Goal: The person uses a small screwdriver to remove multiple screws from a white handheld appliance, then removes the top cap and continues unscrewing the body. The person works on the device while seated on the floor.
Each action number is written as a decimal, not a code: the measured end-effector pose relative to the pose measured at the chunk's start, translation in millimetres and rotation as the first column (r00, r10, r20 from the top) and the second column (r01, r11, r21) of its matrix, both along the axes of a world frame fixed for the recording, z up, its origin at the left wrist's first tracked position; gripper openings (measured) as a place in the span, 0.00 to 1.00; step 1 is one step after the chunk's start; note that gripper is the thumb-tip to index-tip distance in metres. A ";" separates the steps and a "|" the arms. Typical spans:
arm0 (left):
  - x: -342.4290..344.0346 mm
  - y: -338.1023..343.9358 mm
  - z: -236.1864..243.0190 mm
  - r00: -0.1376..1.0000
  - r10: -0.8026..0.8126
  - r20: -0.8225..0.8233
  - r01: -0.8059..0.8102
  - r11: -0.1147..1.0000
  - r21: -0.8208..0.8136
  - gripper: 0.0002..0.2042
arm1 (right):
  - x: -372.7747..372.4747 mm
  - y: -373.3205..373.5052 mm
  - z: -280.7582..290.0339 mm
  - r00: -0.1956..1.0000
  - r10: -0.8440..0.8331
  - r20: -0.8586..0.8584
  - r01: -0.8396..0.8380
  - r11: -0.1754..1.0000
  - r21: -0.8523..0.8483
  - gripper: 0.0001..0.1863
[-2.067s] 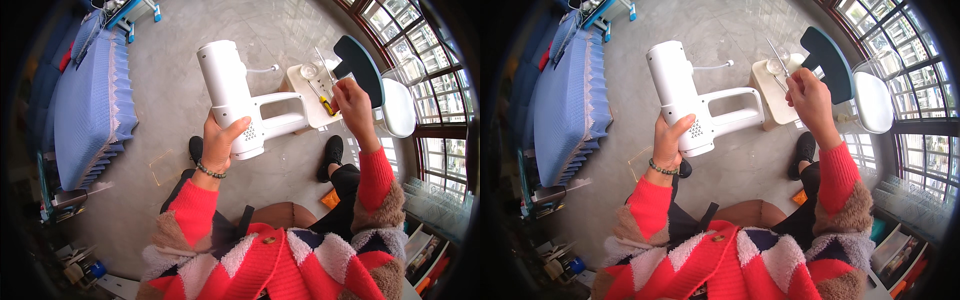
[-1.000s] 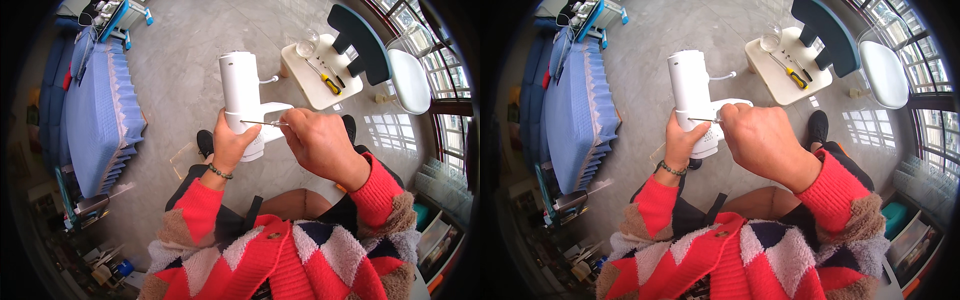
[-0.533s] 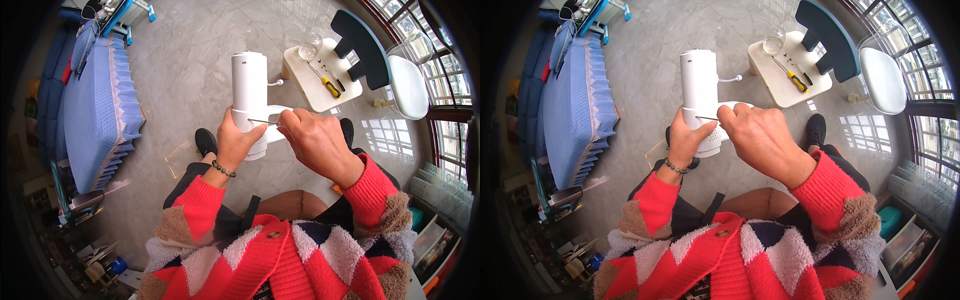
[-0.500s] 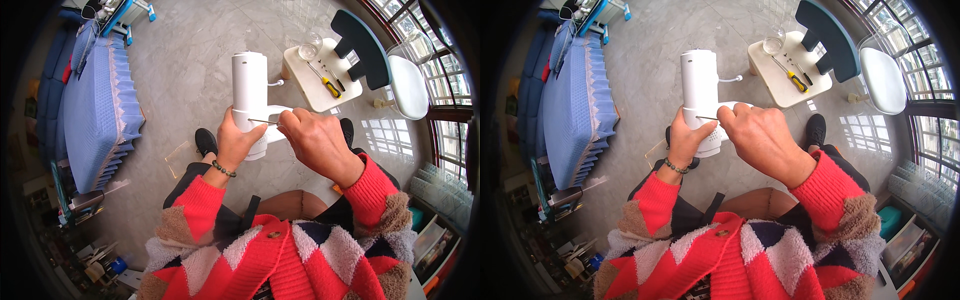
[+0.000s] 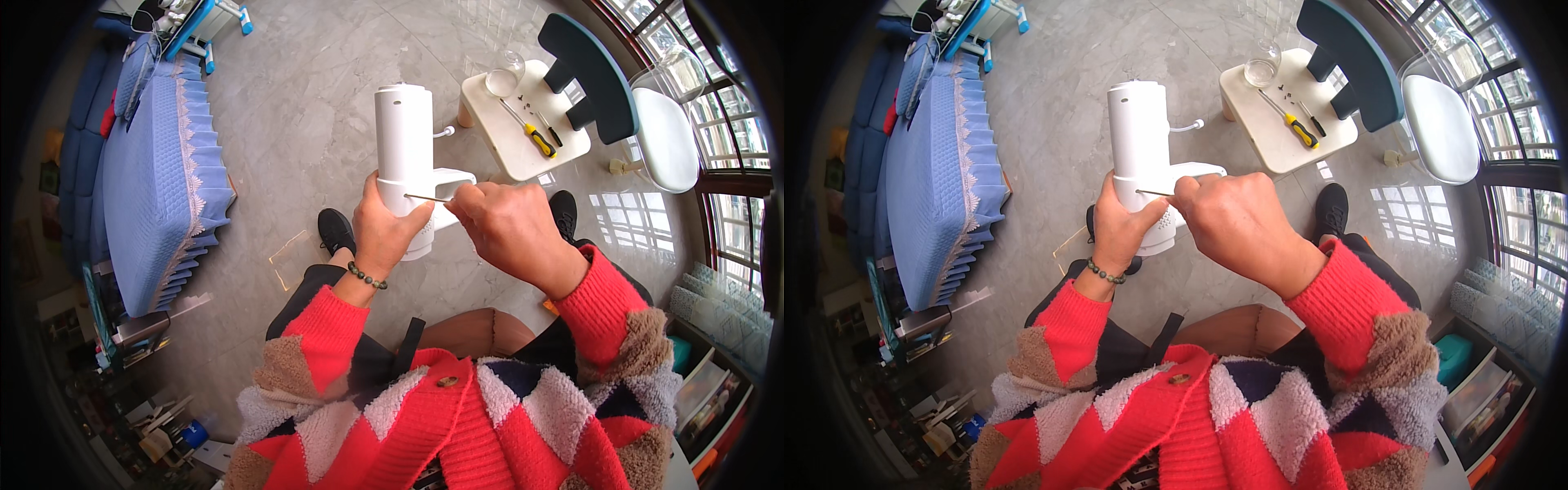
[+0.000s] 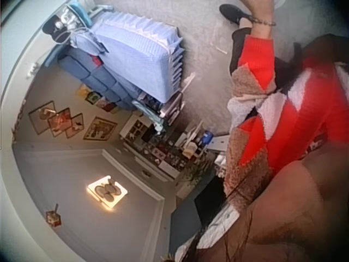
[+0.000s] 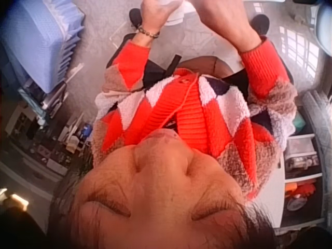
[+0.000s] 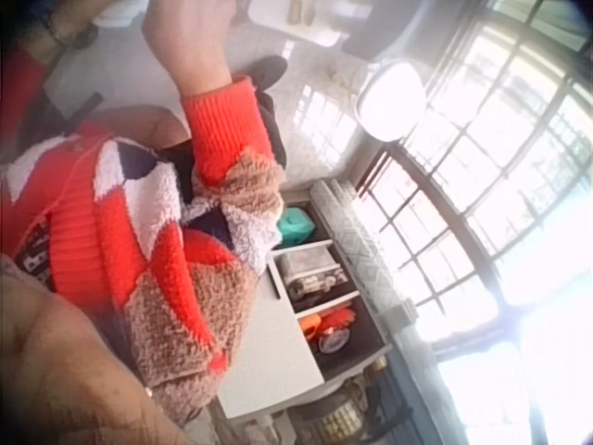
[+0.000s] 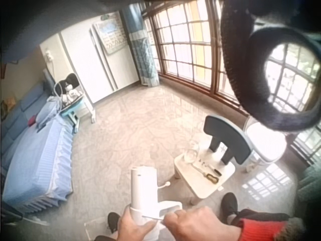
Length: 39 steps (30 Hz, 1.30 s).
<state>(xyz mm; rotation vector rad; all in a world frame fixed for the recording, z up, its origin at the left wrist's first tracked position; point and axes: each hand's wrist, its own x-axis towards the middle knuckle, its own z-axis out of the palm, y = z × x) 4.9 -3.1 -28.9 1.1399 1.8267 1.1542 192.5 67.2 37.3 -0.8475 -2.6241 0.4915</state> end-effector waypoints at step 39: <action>3.1 6.9 15.9 0.929 0.084 -0.361 -0.088 0.996 0.005 0.34 | -14.0 4.3 -23.9 0.940 -0.333 -0.075 0.081 0.432 -0.898 0.16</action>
